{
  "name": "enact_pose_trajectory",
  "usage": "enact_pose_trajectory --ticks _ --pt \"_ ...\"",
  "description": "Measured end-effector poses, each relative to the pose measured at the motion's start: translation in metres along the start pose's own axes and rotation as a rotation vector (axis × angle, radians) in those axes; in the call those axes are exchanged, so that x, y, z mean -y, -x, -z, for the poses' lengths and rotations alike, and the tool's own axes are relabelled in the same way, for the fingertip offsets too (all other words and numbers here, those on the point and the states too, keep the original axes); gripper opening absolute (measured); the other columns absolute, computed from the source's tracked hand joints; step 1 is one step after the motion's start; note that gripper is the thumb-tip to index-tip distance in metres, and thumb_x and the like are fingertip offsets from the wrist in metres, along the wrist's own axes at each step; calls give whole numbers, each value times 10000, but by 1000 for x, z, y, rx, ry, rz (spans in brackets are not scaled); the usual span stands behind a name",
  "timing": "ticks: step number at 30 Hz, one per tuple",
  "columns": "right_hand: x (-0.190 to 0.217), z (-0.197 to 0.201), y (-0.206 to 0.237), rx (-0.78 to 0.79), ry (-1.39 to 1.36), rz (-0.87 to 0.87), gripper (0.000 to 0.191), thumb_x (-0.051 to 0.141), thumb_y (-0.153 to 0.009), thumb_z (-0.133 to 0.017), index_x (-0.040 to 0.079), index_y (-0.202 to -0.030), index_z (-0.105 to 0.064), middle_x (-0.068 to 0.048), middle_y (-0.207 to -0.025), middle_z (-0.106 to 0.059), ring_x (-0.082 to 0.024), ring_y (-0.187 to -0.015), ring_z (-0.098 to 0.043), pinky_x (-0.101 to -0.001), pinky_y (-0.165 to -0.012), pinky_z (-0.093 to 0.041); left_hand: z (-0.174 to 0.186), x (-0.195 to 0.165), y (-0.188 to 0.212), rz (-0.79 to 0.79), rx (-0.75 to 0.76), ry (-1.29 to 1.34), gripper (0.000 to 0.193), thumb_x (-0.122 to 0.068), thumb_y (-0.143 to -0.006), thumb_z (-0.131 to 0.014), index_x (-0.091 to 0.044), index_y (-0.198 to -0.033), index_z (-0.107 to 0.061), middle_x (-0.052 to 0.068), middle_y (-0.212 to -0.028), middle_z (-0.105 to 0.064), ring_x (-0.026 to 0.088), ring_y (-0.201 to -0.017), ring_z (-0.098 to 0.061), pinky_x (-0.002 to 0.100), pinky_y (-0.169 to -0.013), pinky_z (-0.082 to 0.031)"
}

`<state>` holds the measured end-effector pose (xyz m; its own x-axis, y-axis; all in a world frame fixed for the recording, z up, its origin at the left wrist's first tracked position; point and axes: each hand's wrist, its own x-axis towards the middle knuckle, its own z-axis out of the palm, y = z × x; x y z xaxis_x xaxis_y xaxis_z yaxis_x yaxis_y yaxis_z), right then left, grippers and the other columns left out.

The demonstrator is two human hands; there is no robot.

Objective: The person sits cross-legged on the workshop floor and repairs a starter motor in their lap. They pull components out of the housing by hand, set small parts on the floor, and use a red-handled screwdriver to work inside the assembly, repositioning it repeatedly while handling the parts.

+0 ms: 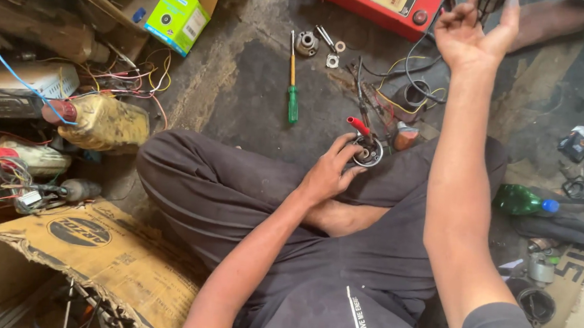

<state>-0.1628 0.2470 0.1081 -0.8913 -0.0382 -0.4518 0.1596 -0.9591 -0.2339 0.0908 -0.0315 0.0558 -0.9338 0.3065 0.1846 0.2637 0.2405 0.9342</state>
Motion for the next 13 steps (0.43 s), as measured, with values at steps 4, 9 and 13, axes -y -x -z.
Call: enact_pose_trajectory --ticks 4,9,13 --pt "-15 2 -7 -23 -84 -4 543 474 -753 -785 -9 -937 -615 -130 -836 -671 -269 -816 -570 -392 -803 -437 1 -2 2 29 2 19 392 -148 -899 -769 -70 -1240 -591 203 -1469 -504 420 -1177 -657 444 -943 -572" --pt "-24 10 -7 -23 -82 -22 579 493 -750 -770 -32 -942 -619 -140 -804 -642 -292 -825 -572 -402 -840 -467 -4 -2 4 34 23 -5 397 -150 -900 -770 -57 -1239 -583 213 -1467 -496 438 -1196 -638 450 -945 -568" --pt "-24 15 -4 -5 -100 -26 606 501 -801 -762 -34 -1068 -661 -122 -884 -686 -265 -843 -576 -377 -820 -464 -6 -2 3 58 41 -12 403 -154 -897 -769 -60 -1241 -581 214 -1476 -488 434 -1200 -634 449 -946 -566"
